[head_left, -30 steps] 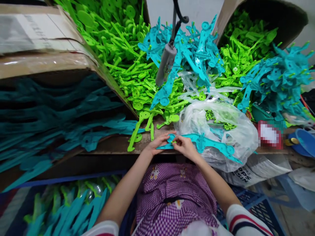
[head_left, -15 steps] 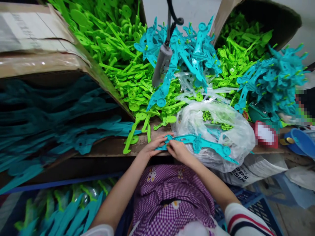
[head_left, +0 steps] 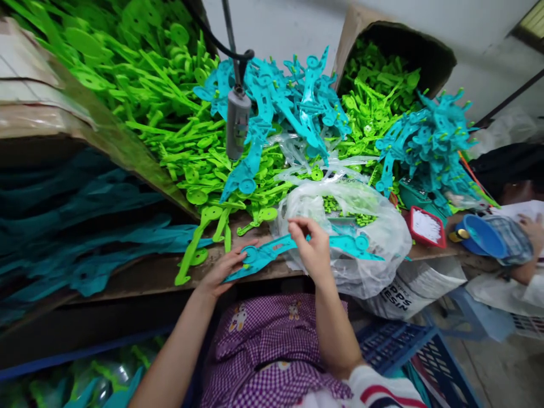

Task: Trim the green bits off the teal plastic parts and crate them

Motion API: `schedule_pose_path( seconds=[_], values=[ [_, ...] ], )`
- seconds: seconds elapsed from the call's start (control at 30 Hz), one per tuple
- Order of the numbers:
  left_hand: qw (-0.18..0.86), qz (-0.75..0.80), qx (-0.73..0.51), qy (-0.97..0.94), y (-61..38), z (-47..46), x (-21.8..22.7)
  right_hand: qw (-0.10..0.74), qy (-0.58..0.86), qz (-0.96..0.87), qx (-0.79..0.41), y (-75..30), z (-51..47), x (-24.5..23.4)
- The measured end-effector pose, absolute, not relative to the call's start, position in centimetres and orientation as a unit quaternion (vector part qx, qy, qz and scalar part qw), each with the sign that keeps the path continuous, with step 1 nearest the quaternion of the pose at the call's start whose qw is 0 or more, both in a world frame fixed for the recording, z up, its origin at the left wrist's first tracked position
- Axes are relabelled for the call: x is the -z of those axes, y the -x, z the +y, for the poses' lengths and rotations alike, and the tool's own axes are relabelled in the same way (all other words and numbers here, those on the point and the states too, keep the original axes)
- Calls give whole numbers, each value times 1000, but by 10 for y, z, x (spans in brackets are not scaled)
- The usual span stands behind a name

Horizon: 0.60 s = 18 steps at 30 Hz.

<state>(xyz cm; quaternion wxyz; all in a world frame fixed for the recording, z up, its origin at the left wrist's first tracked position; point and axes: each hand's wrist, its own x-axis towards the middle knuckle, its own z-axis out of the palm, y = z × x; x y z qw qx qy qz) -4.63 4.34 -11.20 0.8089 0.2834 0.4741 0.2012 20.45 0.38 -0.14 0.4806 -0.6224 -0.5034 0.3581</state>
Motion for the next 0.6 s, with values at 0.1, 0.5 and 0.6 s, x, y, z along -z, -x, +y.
schedule_pose_path(
  seconds=[0.1,0.5,0.6],
  values=[
    [769,502,-170,-358,51,48,107,499,656,-473,-312,-243,16,6],
    [348,585,-239,-692,23,21,65,18,854,-504,-128,-371,38,106],
    [434,491,-278,-702,-42,-1,56,-10,861,-494,-119,-363,44,110]
  ],
)
